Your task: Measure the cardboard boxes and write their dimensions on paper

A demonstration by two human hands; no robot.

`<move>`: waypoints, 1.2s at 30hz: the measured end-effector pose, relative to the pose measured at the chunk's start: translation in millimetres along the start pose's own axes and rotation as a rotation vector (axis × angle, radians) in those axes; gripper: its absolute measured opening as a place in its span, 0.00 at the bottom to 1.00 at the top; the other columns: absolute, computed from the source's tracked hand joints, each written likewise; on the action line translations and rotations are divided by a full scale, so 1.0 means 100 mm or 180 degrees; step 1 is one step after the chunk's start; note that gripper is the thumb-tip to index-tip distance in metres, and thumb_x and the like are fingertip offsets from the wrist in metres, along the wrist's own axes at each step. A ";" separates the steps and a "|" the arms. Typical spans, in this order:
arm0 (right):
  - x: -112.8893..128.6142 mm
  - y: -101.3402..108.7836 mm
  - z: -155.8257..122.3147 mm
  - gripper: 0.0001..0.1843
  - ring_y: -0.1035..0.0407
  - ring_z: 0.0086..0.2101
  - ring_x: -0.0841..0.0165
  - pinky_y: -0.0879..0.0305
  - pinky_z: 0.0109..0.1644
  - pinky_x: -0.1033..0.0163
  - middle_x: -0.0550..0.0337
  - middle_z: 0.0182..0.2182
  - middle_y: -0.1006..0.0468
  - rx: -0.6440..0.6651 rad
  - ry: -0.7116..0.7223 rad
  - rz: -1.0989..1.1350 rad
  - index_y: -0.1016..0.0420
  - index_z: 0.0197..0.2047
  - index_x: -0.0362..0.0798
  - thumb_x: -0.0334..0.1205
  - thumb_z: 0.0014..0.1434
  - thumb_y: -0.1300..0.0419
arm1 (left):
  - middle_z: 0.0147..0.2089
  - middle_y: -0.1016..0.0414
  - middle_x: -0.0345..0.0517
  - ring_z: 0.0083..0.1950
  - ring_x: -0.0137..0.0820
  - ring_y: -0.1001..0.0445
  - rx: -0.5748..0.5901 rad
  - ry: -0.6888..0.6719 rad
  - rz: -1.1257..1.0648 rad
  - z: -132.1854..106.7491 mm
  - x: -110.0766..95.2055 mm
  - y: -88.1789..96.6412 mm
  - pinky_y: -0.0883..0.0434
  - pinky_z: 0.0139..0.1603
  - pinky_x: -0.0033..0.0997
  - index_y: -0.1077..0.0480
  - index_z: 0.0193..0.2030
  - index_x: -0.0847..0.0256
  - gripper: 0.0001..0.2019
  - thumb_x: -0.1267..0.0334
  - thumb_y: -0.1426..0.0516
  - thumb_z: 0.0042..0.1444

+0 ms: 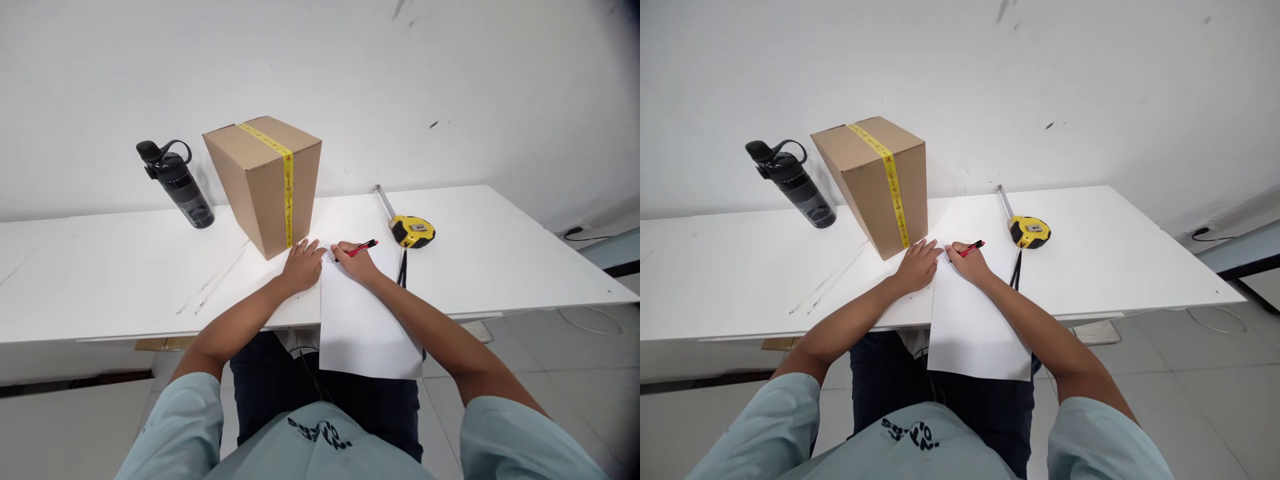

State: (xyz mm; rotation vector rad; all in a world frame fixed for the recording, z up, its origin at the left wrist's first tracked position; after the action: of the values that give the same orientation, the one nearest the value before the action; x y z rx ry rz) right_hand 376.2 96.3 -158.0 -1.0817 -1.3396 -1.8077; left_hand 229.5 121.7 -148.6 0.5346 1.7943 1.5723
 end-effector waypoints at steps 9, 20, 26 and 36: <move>0.04 0.02 0.00 0.32 0.44 0.27 0.69 0.47 0.35 0.59 0.64 0.21 0.40 -0.0092 0.0034 -0.0006 0.47 0.23 0.52 0.70 0.61 0.45 | 0.84 0.45 0.48 0.86 0.50 0.49 -0.0025 -0.0004 0.0029 -0.02 -0.01 0.02 0.46 0.84 0.59 0.36 0.77 0.56 0.26 0.63 0.57 0.76; 0.00 -0.01 0.00 0.32 0.45 0.27 0.69 0.47 0.34 0.59 0.64 0.21 0.42 0.0013 0.0039 -0.0034 0.47 0.23 0.52 0.69 0.62 0.46 | 0.85 0.47 0.49 0.86 0.51 0.51 0.0050 0.0003 0.0038 -0.02 -0.04 0.03 0.48 0.85 0.58 0.37 0.77 0.57 0.26 0.63 0.56 0.76; 0.04 0.03 0.01 0.34 0.44 0.26 0.69 0.45 0.33 0.59 0.63 0.21 0.41 -0.0037 0.0113 -0.0133 0.47 0.23 0.52 0.71 0.64 0.47 | 0.84 0.45 0.49 0.85 0.50 0.49 -0.0032 0.0000 0.0024 -0.02 -0.02 0.02 0.46 0.84 0.59 0.36 0.76 0.56 0.26 0.63 0.56 0.76; 0.03 0.18 -0.02 0.26 0.27 0.37 0.62 0.34 0.45 0.58 0.56 0.36 0.21 -0.0395 0.0316 -0.0761 0.22 0.51 0.52 0.65 0.68 0.44 | 0.84 0.46 0.49 0.86 0.51 0.50 -0.0015 -0.0024 0.0058 -0.04 -0.03 0.02 0.47 0.85 0.58 0.37 0.77 0.57 0.26 0.63 0.57 0.76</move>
State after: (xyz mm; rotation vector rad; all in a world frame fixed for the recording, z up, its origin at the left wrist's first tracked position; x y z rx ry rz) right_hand 389.6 89.3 -147.5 -0.9119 -1.3592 -2.1146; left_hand 228.2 117.5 -145.6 0.5555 1.7844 1.5842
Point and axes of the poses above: each hand's wrist, its own z-axis towards the middle knuckle, its own y-axis out of the back of the hand, x = y × z, the point moved 8 cm from there along z, towards the middle knuckle
